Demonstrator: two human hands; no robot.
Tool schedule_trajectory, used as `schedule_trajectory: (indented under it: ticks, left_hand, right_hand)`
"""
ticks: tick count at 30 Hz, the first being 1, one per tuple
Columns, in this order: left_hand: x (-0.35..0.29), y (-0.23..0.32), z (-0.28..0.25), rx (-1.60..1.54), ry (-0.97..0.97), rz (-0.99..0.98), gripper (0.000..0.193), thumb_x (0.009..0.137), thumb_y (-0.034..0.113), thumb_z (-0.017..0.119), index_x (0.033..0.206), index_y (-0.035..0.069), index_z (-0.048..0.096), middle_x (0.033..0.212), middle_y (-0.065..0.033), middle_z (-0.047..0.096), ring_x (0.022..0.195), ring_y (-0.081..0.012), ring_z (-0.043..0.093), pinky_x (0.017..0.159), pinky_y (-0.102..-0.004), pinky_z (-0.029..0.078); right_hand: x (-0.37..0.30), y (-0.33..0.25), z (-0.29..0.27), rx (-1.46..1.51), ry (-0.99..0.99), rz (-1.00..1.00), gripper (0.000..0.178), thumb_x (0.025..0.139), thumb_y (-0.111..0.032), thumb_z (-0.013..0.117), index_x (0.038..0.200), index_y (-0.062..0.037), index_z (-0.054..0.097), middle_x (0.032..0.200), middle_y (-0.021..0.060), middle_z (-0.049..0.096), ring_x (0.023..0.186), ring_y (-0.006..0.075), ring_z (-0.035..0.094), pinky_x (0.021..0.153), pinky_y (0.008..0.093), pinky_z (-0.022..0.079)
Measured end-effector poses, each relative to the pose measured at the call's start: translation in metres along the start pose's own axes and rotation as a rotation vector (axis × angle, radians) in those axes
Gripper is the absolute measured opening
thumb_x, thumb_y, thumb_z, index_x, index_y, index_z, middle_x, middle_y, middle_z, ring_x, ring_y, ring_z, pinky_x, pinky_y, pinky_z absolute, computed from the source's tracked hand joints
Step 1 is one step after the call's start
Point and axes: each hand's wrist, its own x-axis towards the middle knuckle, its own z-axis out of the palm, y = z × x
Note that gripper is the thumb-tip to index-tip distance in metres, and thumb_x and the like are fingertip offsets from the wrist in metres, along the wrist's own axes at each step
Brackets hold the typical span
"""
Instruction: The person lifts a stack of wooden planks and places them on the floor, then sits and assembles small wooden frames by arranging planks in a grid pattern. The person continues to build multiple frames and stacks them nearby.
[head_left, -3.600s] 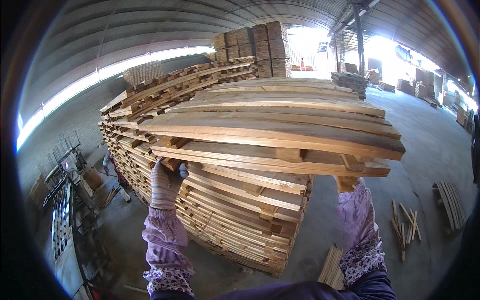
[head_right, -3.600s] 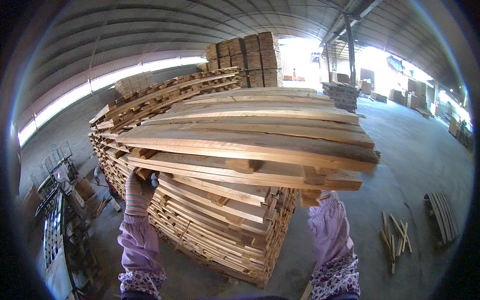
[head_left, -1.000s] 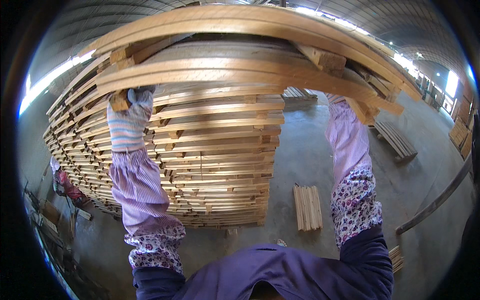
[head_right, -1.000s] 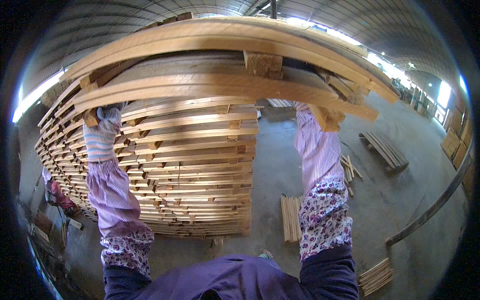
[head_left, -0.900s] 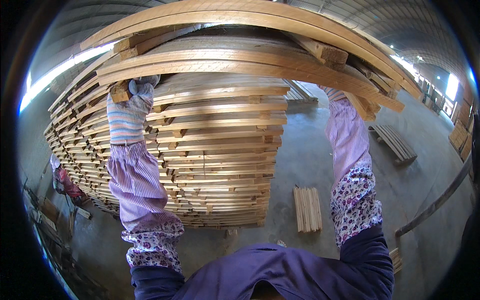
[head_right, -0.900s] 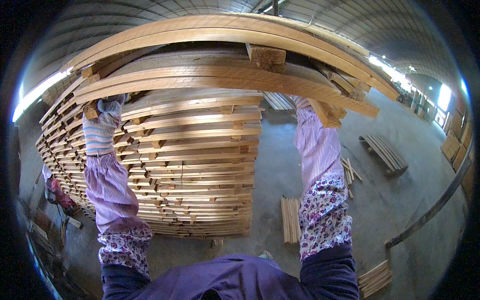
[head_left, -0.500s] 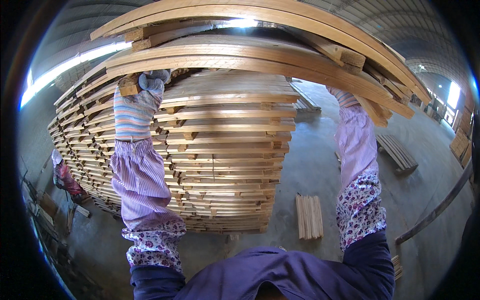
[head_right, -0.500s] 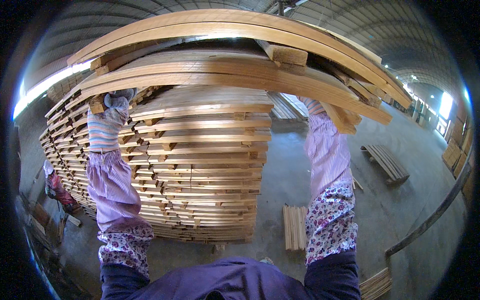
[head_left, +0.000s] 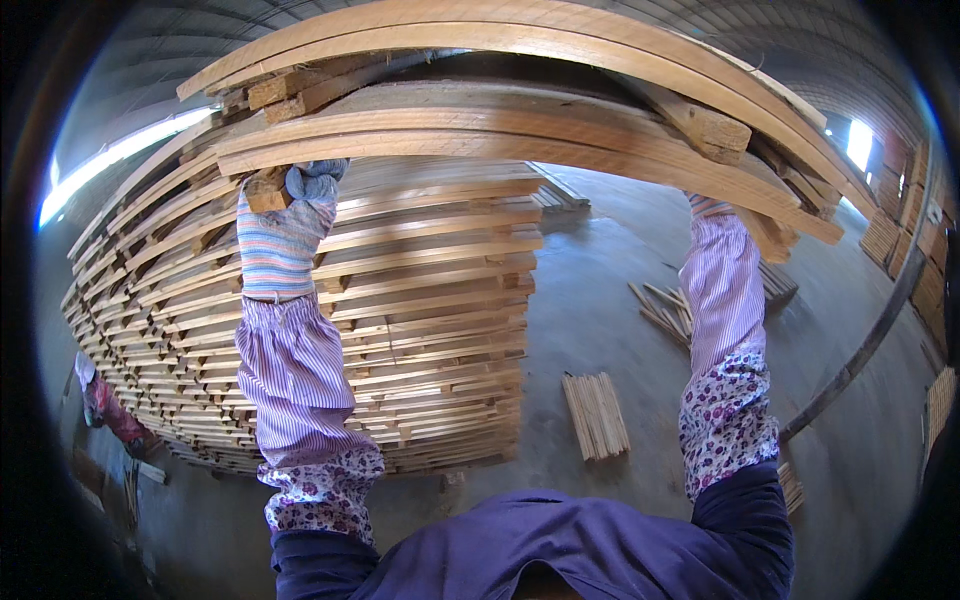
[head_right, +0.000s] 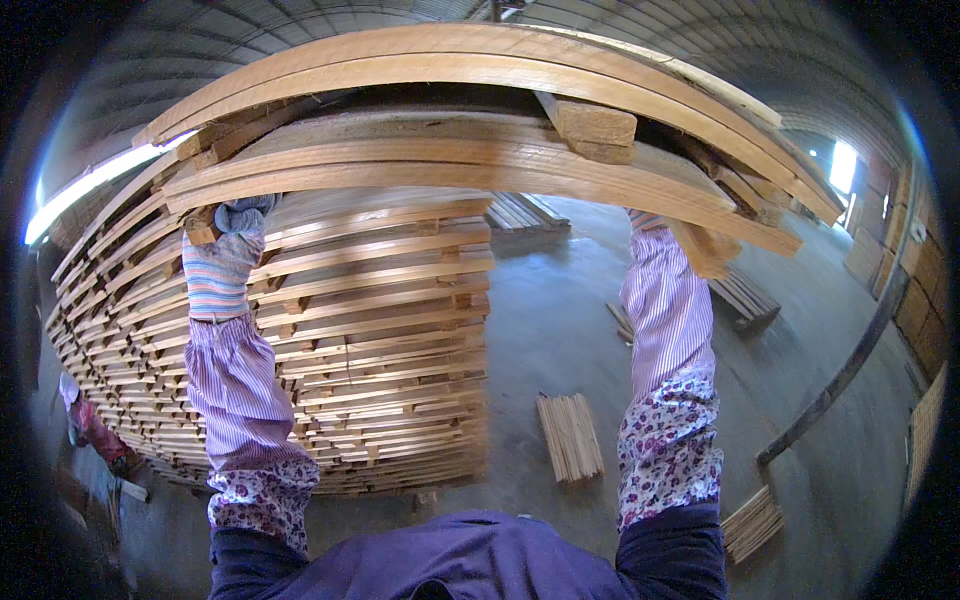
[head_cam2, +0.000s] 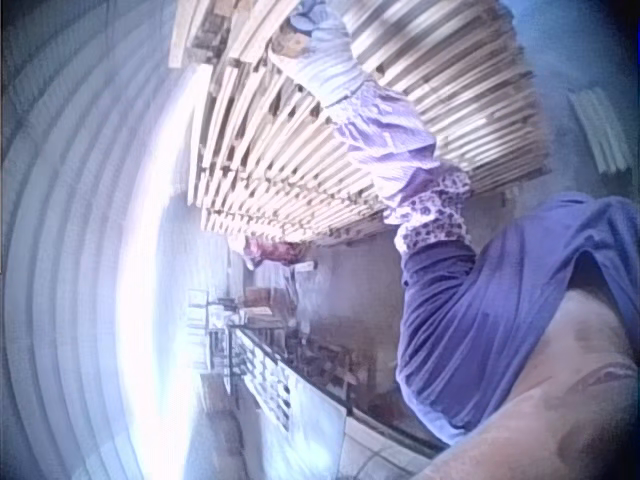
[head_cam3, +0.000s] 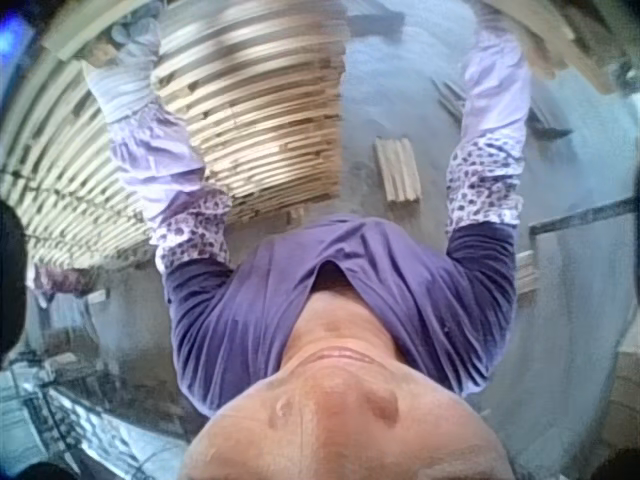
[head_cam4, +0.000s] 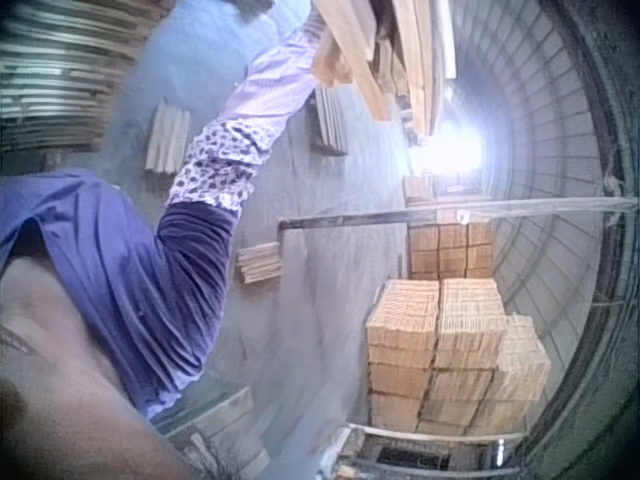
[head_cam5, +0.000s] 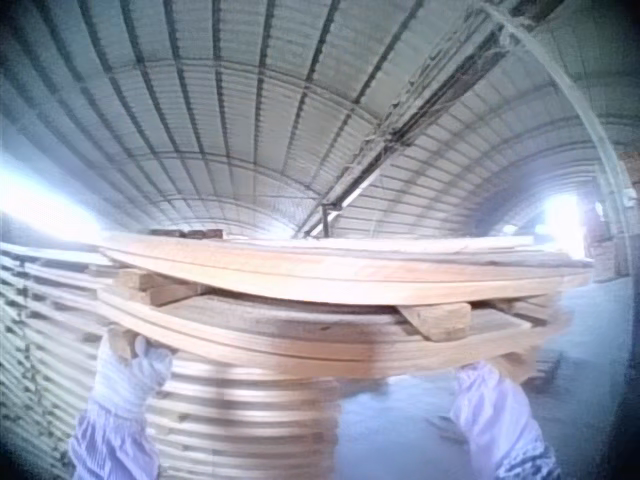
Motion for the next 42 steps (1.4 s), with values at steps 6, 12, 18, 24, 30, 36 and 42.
schedule_trajectory:
  ticks: [6, 12, 18, 24, 30, 36, 42]
  left_hand:
    - [0.016, -0.009, 0.054, -1.097, -0.287, -0.309, 0.037, 0.103, 0.007, 0.042, 0.137, -0.007, 0.044, 0.119, -0.0127, 0.055, 0.088, -0.0138, 0.054, 0.067, -0.0194, 0.048]
    - [0.029, -0.113, 0.08, 0.244, -0.342, 0.06, 0.044, 0.104, 0.012, 0.047, 0.144, -0.005, 0.037, 0.137, -0.0169, 0.048, 0.106, -0.0191, 0.057, 0.08, -0.0263, 0.055]
    - [0.031, -0.239, 0.152, -0.449, -0.349, -0.223, 0.035, 0.099, 0.025, 0.056, 0.125, 0.002, 0.06, 0.111, -0.0117, 0.071, 0.102, -0.0243, 0.069, 0.091, -0.0308, 0.056]
    - [0.007, -0.266, 0.22, 0.575, -0.229, 0.455, 0.039, 0.09, 0.031, 0.07, 0.118, 0.004, 0.064, 0.116, -0.0114, 0.071, 0.106, -0.026, 0.069, 0.094, -0.0345, 0.054]
    - [0.018, -0.291, 0.227, 0.364, -0.219, 0.447, 0.047, 0.08, 0.044, 0.076, 0.114, 0.012, 0.069, 0.117, -0.009, 0.07, 0.104, -0.0333, 0.068, 0.094, -0.0467, 0.054]
    - [-0.089, -0.449, 0.188, 0.169, -0.39, -0.037, 0.046, 0.08, 0.041, 0.076, 0.117, 0.015, 0.069, 0.117, -0.0079, 0.071, 0.108, -0.0336, 0.067, 0.098, -0.0486, 0.052]
    - [-0.164, -0.497, 0.294, 0.181, -0.658, -0.179, 0.05, 0.082, 0.043, 0.073, 0.122, 0.015, 0.067, 0.12, -0.008, 0.07, 0.111, -0.0332, 0.066, 0.098, -0.0488, 0.052]
  right_hand:
    - [-0.007, -0.013, -0.048, -0.072, 0.062, -0.028, 0.038, 0.098, -0.024, 0.063, 0.129, -0.0019, 0.06, 0.119, 0.0124, 0.068, 0.103, 0.0253, 0.066, 0.09, 0.0384, 0.056]
    - [-0.025, 0.003, -0.086, -0.145, 0.12, -0.047, 0.038, 0.098, -0.024, 0.063, 0.129, -0.0019, 0.061, 0.119, 0.0123, 0.068, 0.102, 0.0252, 0.066, 0.09, 0.0383, 0.055]
    - [-0.057, 0.006, -0.126, -0.319, 0.23, -0.026, 0.038, 0.098, -0.024, 0.063, 0.128, -0.0018, 0.061, 0.119, 0.0123, 0.068, 0.102, 0.0252, 0.066, 0.089, 0.0383, 0.055]
    - [-0.094, -0.057, -0.152, -0.479, 0.395, 0.065, 0.038, 0.098, -0.024, 0.063, 0.128, -0.0018, 0.061, 0.118, 0.0123, 0.069, 0.102, 0.0252, 0.067, 0.089, 0.0382, 0.055]
    - [-0.135, -0.099, -0.158, -0.704, 0.673, 0.219, 0.037, 0.098, -0.023, 0.063, 0.128, -0.0017, 0.061, 0.118, 0.0123, 0.069, 0.101, 0.0251, 0.067, 0.089, 0.0381, 0.055]
    - [-0.234, -0.059, -0.183, -0.814, 0.95, 0.616, 0.037, 0.098, -0.023, 0.064, 0.128, -0.0017, 0.062, 0.118, 0.0123, 0.069, 0.101, 0.0251, 0.067, 0.089, 0.038, 0.055]
    - [-0.351, 0.0, -0.314, -0.748, 1.191, 0.92, 0.037, 0.098, -0.023, 0.064, 0.128, -0.0016, 0.062, 0.118, 0.0123, 0.069, 0.101, 0.0251, 0.067, 0.089, 0.0379, 0.055]
